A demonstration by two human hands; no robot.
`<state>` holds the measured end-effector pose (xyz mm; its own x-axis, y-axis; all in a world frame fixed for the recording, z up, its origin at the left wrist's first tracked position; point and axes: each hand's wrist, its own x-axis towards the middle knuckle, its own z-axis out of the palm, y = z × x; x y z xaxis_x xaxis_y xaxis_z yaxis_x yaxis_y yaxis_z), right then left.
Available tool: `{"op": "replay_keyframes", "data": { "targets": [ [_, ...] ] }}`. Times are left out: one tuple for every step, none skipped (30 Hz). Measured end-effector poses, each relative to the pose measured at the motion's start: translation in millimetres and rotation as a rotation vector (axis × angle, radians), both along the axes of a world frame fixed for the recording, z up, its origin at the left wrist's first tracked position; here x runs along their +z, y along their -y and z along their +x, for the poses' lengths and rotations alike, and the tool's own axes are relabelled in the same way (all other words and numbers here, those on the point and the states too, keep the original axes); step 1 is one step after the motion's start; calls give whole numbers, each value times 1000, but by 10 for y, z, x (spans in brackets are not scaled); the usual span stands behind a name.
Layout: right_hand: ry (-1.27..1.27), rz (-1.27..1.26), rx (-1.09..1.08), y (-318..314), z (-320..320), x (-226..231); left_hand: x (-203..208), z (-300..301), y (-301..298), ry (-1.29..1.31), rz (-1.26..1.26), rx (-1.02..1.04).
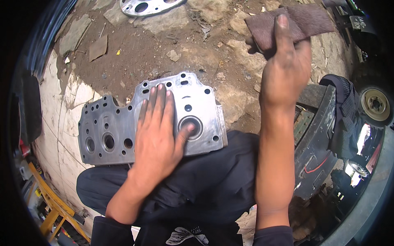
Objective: The person scrapes the surface of a metal engine cylinder head using a small abrasive block. They work on the flat face and around the circular openings, occasionally flipping the part to access different areas.
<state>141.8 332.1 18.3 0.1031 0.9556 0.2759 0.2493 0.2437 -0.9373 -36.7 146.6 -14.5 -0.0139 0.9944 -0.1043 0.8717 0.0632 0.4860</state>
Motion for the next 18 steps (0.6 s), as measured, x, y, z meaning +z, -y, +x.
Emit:
{"op": "replay_keyframes", "data": {
  "targets": [
    [45,27,20,4,59,2,34,55,5,-11,-28,20],
    [117,86,-9,33,59,34,37,127,-6,-20,-37,32],
    [189,145,-38,55,55,42,33,195,-20,-29,-46,45],
    [236,177,-24,57,100,7,22,233,-39,-37,-55,58],
    [285,210,-7,54,150,-11,30,244,-88,41,-41,-46],
    [298,213,5,58,181,-21,39,240,-165,120,-27,-150],
    [311,213,15,69,196,-23,37,231,-231,198,-14,-252],
    [288,185,22,82,152,10,17,216,-276,234,-15,-362],
    [264,156,29,87,125,32,10,199,-283,225,-2,-305],
    [298,164,26,82,142,35,4,177,-283,216,10,-249],
    [334,173,21,73,173,37,-5,158,-282,208,24,-194],
    [370,182,16,69,184,46,-13,152,-255,42,53,-122],
    [250,114,29,68,177,61,9,146,-260,170,42,-225],
    [128,44,47,77,137,93,52,139,-253,295,29,-324],
    [6,-27,65,89,104,115,82,137,-243,420,16,-422],
    [-58,-122,130,101,82,123,89,158,-232,454,72,-376],
    [-120,-216,190,118,66,133,80,203,-233,489,130,-334],
    [-182,-310,251,136,48,144,64,244,-237,524,187,-290]
  ]
}}
